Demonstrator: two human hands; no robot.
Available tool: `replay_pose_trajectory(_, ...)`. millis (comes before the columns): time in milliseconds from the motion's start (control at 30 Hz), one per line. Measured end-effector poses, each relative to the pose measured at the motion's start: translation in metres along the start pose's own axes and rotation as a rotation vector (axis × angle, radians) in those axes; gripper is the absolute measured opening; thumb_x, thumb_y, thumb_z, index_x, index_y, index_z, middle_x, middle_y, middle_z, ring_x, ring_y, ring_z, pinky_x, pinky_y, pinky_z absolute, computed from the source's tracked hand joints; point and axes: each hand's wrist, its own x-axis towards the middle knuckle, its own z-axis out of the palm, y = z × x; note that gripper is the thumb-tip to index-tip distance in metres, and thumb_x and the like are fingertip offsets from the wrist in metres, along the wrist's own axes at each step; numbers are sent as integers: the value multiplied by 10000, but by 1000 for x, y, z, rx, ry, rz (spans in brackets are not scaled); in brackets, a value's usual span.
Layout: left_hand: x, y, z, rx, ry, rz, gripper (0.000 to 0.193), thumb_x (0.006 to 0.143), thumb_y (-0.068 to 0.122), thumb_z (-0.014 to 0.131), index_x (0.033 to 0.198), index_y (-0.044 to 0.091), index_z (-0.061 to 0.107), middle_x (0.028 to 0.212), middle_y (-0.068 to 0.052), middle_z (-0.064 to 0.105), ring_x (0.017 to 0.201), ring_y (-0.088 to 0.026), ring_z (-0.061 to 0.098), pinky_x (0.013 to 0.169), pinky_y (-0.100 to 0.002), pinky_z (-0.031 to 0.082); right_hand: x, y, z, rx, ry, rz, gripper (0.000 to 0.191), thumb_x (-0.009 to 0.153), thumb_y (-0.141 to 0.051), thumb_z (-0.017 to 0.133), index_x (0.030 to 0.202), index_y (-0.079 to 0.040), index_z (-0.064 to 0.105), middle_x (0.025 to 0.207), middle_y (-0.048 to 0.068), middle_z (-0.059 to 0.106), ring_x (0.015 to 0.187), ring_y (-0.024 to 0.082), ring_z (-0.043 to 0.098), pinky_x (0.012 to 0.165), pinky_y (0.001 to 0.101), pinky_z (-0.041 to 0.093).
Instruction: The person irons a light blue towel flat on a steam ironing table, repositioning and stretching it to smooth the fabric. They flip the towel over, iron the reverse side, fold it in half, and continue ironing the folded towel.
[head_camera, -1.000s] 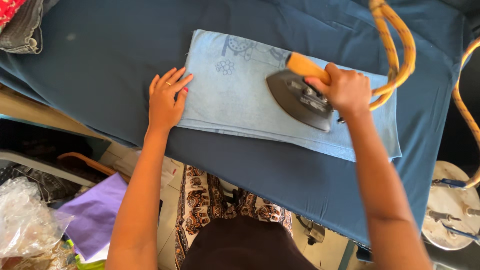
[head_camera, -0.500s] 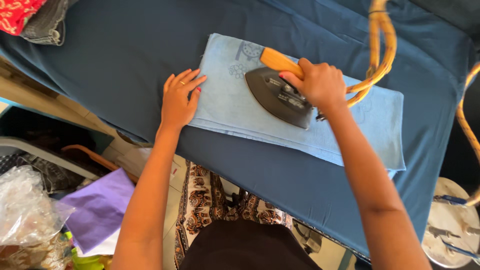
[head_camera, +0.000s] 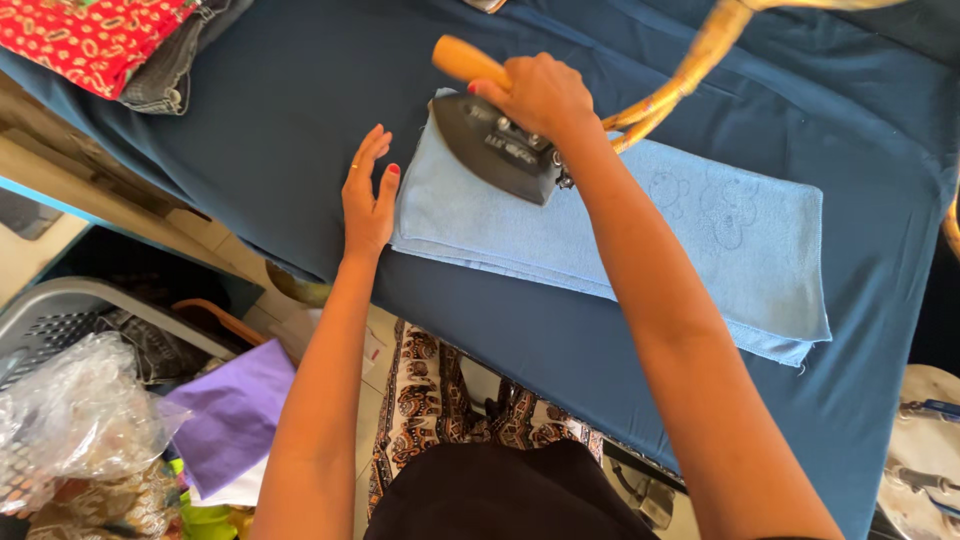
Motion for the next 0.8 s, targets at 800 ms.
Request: replay_pose_trajectory(800,-1,-14,1,228,-229,147,289,890,38,713,1140,151,805,1334,-42,717,1391,-335,549,1219,-573,333,-132,0,8,-241,256,223,633,987,-673,536,1080,-49,582,603,142,673,547,380,687,448,479,518)
